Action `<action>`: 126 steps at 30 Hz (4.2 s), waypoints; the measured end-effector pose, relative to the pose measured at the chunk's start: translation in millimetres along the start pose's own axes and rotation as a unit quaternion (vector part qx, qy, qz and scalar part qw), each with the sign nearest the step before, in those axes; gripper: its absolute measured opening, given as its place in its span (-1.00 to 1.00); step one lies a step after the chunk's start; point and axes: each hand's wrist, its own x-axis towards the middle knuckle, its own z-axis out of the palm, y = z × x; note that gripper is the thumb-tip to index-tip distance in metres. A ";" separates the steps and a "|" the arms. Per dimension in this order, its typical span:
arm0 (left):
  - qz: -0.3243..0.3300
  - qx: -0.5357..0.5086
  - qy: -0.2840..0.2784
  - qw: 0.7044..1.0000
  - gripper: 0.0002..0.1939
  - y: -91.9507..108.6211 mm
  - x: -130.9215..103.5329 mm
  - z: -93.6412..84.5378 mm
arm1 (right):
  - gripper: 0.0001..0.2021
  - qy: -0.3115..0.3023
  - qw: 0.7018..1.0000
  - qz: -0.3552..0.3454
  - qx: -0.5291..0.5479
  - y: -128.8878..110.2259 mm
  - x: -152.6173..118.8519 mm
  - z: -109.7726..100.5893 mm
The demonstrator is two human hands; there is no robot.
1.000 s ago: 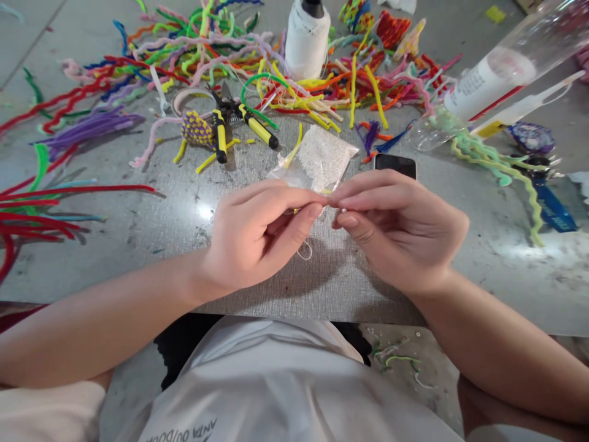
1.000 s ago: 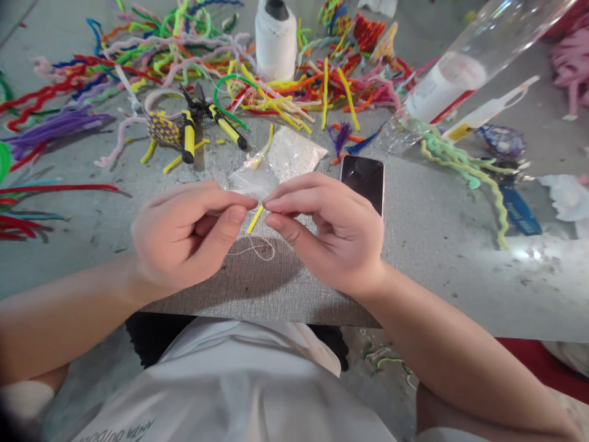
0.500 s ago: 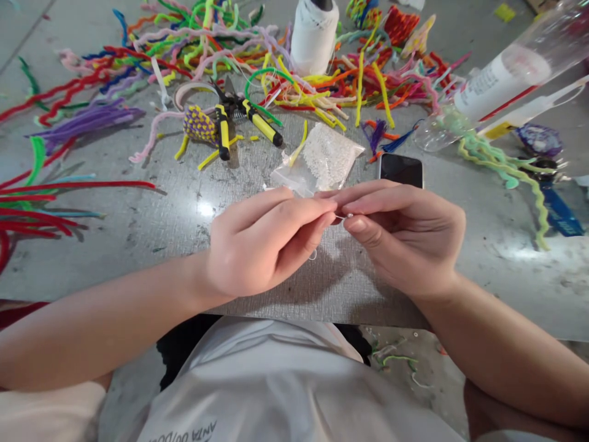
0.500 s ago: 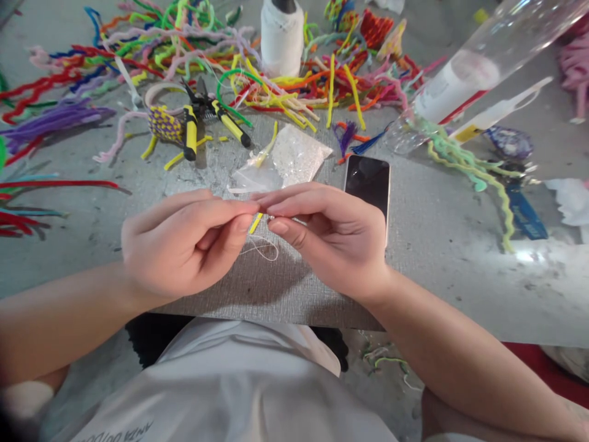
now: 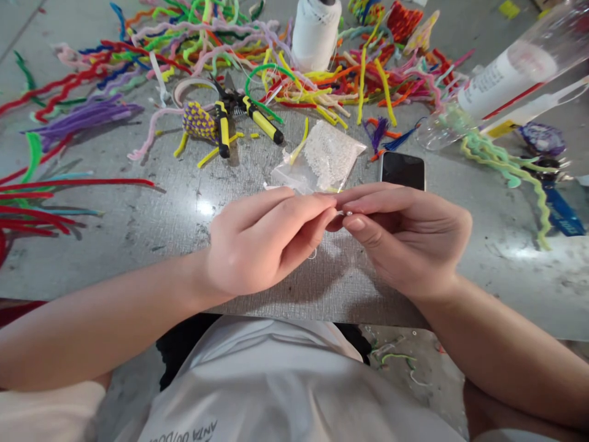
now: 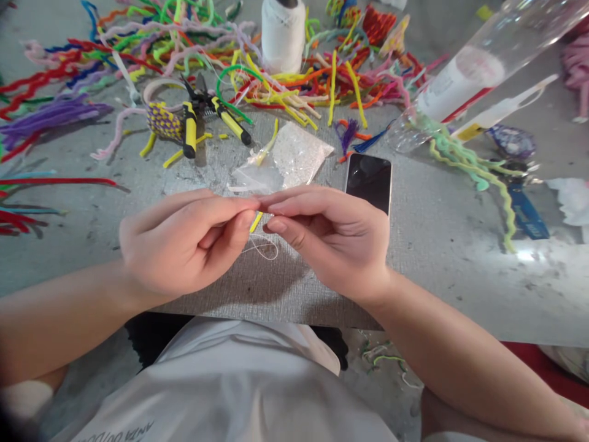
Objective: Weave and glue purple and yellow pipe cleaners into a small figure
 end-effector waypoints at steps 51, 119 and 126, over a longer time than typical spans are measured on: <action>0.116 0.095 0.003 0.989 -0.85 -1.5 -3.0 -2.8 | -0.85 0.003 0.999 0.047 -0.026 -16.7 -3.1 3.7; 0.091 0.002 -0.075 0.993 -0.87 -21.0 2.0 7.0 | -0.77 -0.077 0.977 0.015 -0.200 -14.2 3.5 -5.8; 0.057 -0.009 -0.089 0.994 -0.87 -21.0 3.6 8.5 | -0.77 -0.060 0.978 0.017 -0.197 -14.7 4.5 -6.7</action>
